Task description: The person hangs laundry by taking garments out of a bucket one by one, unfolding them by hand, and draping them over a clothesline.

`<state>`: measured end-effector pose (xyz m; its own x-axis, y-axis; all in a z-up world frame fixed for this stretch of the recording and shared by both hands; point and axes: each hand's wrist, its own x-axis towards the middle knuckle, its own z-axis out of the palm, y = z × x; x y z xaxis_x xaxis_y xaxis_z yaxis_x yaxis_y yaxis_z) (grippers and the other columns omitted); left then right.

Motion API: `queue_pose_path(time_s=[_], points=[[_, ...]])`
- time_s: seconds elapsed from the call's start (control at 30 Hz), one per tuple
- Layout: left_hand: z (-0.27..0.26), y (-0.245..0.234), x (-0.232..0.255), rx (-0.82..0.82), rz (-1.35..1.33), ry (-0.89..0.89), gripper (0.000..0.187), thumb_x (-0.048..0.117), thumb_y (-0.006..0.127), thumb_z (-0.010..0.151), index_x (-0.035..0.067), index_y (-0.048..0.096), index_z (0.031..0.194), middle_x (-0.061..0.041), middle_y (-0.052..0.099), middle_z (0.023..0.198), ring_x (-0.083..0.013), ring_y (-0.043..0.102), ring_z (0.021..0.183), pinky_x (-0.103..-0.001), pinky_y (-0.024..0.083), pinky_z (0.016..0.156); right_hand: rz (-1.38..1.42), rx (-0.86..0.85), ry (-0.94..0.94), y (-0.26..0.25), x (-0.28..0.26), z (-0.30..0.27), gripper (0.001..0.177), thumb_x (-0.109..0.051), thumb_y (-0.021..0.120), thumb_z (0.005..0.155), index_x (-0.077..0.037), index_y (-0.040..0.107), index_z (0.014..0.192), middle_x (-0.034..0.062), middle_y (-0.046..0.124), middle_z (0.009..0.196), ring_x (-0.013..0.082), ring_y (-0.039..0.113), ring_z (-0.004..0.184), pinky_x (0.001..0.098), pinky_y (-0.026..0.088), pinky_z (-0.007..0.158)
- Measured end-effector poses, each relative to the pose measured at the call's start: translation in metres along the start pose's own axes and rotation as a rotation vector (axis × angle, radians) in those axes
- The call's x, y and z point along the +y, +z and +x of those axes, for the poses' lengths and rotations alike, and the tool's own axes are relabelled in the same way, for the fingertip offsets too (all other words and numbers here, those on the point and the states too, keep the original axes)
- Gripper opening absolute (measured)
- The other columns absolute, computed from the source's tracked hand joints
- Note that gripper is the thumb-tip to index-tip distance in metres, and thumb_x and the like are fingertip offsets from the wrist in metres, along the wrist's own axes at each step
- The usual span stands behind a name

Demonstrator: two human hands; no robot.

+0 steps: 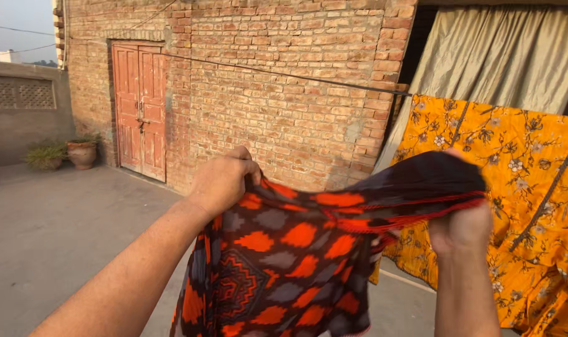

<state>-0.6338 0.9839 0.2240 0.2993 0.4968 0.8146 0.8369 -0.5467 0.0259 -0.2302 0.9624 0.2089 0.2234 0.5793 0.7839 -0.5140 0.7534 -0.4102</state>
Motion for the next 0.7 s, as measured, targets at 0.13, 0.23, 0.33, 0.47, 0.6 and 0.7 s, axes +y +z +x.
queue_pose_path(time_s=[0.13, 0.23, 0.33, 0.47, 0.6, 0.7], points=[[0.045, 0.000, -0.002, 0.310, -0.140, 0.114, 0.038, -0.003, 0.056, 0.082, 0.017, 0.073, 0.110, -0.005, 0.068, 0.109, -0.0364, 0.068, 0.092, -0.048, 0.055, 0.076, -0.547, 0.094, -0.701, 0.054, -0.017, -0.030, 0.037, -0.019, 0.051, 0.116, -0.007, 0.058, 0.150, 0.0105, 0.064, 0.137, 0.0244, 0.068, 0.119, 0.0415, 0.054, 0.110], [0.070, 0.008, -0.013, 0.368, -0.205, 0.121, 0.040, -0.001, 0.056, 0.088, 0.018, 0.068, 0.121, -0.006, 0.067, 0.115, -0.0366, 0.069, 0.094, -0.048, 0.056, 0.076, -1.201, 0.001, -0.393, 0.081, 0.030, 0.030, 0.038, -0.018, 0.052, 0.114, -0.008, 0.058, 0.150, 0.0103, 0.064, 0.137, 0.0244, 0.067, 0.119, 0.0418, 0.054, 0.108], [0.088, 0.026, -0.028, 0.368, -0.188, 0.039, 0.039, 0.006, 0.058, 0.094, 0.018, 0.063, 0.131, -0.008, 0.063, 0.124, -0.0393, 0.068, 0.089, -0.051, 0.054, 0.073, -1.471, -0.076, -0.153, 0.083, 0.063, 0.084, 0.040, -0.017, 0.053, 0.112, -0.009, 0.057, 0.150, 0.0101, 0.064, 0.138, 0.0244, 0.067, 0.119, 0.0422, 0.054, 0.107], [0.114, 0.045, -0.056, 0.332, -0.088, 0.085, 0.049, 0.015, 0.062, 0.092, 0.021, 0.054, 0.139, -0.012, 0.060, 0.121, -0.0396, 0.068, 0.091, -0.051, 0.055, 0.070, -1.502, -0.067, -0.084, 0.082, 0.089, 0.150, 0.042, -0.016, 0.054, 0.109, -0.010, 0.057, 0.150, 0.0098, 0.064, 0.138, 0.0243, 0.066, 0.119, 0.0426, 0.054, 0.105], [0.155, 0.076, -0.069, 0.177, -0.090, 0.027, 0.055, 0.019, 0.061, 0.096, 0.027, 0.044, 0.148, -0.012, 0.060, 0.116, -0.0395, 0.068, 0.087, -0.052, 0.055, 0.072, -1.448, -0.041, -0.041, 0.075, 0.113, 0.214, 0.045, -0.015, 0.055, 0.106, -0.011, 0.056, 0.150, 0.0094, 0.064, 0.139, 0.0243, 0.066, 0.119, 0.0431, 0.054, 0.103], [0.187, 0.102, -0.080, 0.309, -0.132, 0.093, 0.054, 0.019, 0.062, 0.098, 0.024, 0.043, 0.148, -0.011, 0.063, 0.115, -0.0404, 0.067, 0.090, -0.052, 0.055, 0.074, -1.394, -0.032, -0.029, 0.069, 0.134, 0.259, 0.047, -0.015, 0.056, 0.103, -0.012, 0.056, 0.150, 0.0092, 0.064, 0.139, 0.0243, 0.066, 0.119, 0.0434, 0.054, 0.101]])
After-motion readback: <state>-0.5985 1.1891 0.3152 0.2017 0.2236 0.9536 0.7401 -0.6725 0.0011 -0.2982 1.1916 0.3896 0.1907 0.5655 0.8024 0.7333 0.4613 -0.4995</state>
